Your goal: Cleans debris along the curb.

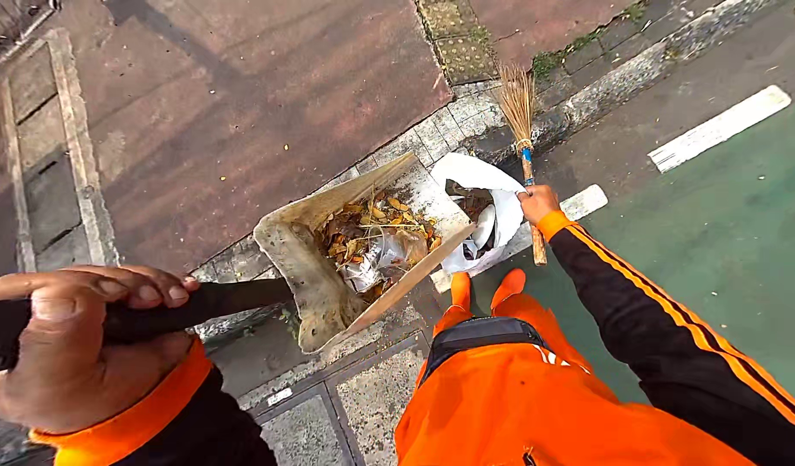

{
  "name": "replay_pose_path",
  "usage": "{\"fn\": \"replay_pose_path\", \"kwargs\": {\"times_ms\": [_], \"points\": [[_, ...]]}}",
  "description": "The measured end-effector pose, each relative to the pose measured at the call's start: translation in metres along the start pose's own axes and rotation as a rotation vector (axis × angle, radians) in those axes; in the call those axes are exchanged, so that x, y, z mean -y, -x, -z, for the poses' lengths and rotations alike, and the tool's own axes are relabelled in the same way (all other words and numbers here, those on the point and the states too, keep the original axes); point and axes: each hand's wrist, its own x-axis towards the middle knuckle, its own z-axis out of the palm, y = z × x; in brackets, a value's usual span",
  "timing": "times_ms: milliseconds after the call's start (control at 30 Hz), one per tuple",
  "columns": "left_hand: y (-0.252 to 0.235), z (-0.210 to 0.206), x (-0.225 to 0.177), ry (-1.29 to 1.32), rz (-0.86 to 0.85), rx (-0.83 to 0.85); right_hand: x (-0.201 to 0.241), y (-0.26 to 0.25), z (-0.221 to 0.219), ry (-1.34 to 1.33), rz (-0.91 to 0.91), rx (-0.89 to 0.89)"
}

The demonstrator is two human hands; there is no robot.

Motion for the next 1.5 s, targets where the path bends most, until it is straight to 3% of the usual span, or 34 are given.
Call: {"fn": "replay_pose_path", "kwargs": {"times_ms": [167, 333, 600, 667, 767, 900, 1000, 1133, 1200, 1267, 1400, 1500], "points": [[-0.035, -0.128, 0.000, -0.132, 0.036, 0.080, -0.009, -0.009, 0.021, -0.053, 0.044, 0.072], [-0.035, -0.245, 0.000, -0.337, -0.013, 0.257, -0.011, -0.014, 0.034, -0.071, 0.073, 0.159], [-0.031, -0.368, 0.021, -0.731, -0.116, 0.553, -0.021, -0.019, 0.039, -0.133, 0.089, 0.196], [-0.030, -0.402, 0.028, -0.811, -0.074, 0.691, -0.019, -0.013, 0.044, -0.137, 0.088, 0.186], [-0.026, -0.450, 0.031, -0.936, 0.054, 0.966, -0.001, 0.021, 0.089, -0.170, 0.018, 0.296], [-0.018, -0.489, 0.021, -1.058, 0.138, 1.154, -0.011, 0.041, 0.105, -0.106, 0.228, 0.232], [-0.015, -0.502, 0.012, -1.109, 0.132, 1.196, -0.018, 0.043, 0.109, -0.068, 0.249, 0.243], [-0.024, -0.504, -0.006, -1.183, 0.141, 1.150, -0.031, 0.018, 0.088, -0.183, 0.024, 0.332], [-0.033, -0.493, -0.017, -1.207, 0.109, 1.064, -0.056, -0.007, 0.051, -0.222, 0.085, 0.178], [-0.044, -0.473, -0.030, -1.196, 0.054, 0.941, -0.074, -0.013, 0.046, -0.253, 0.167, 0.152], [-0.066, -0.396, -0.075, -1.152, -0.021, 0.599, -0.094, 0.027, 0.071, -0.269, 0.291, 0.107], [-0.075, -0.280, -0.087, -1.047, 0.000, 0.318, -0.075, 0.084, 0.107, -0.260, 0.283, 0.157]]}}
